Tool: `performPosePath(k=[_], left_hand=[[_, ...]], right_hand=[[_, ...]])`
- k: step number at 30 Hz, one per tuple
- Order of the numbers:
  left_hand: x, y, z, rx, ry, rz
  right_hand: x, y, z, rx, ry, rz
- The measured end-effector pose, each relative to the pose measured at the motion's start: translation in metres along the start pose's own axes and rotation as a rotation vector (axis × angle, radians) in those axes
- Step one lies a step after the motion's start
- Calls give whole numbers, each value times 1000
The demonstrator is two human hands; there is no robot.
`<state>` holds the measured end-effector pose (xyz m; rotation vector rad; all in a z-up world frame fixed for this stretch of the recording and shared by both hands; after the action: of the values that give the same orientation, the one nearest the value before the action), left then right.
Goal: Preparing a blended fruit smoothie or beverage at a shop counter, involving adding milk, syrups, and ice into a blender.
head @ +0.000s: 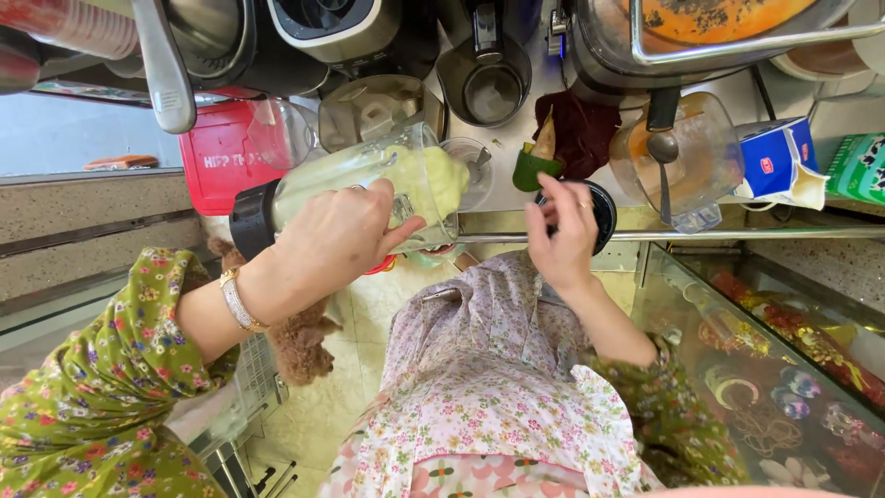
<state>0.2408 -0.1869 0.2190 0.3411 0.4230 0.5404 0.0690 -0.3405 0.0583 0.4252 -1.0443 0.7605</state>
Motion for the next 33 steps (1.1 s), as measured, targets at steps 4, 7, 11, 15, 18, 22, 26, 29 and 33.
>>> performPosePath(k=[4,7,11,15,18,22,26,29,33], left_hand=[[0,-3,-3,37,-6,38],[-2,-6,-2,34,-1,44],[-4,-8,2,21,-2,45],[-9,-13,7,6,-7,24],[-12,-15,7,27,-15,15],[-18,-18,9,50,-15,-3],[-25,-21,13,65,-35,-25],[-35,-24,14,75,-40,-45],[-41,-29,13,117,-93,-1]], right_hand=[[45,-48,-43,73,71,254],[48,-55,-60,118,158,283],[58,-60,-64,134,186,273],[86,-59,-43,84,108,358],[104,-52,-20,105,11,372],[116,-37,20,130,-102,303],[96,-10,42,120,-254,275],[74,15,33,115,-566,234],[29,38,-10,168,-818,-19]])
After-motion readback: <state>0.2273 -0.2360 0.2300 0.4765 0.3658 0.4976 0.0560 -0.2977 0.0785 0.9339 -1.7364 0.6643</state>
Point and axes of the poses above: each hand's wrist, its own y-axis away from the middle knuckle, its own z-axis out of the back of the hand, x = y × z, the point moved 10 cm from there along -y, towards the middle knuckle, and after that the axes turned 7 degrees about y, right-handed, at the moved point
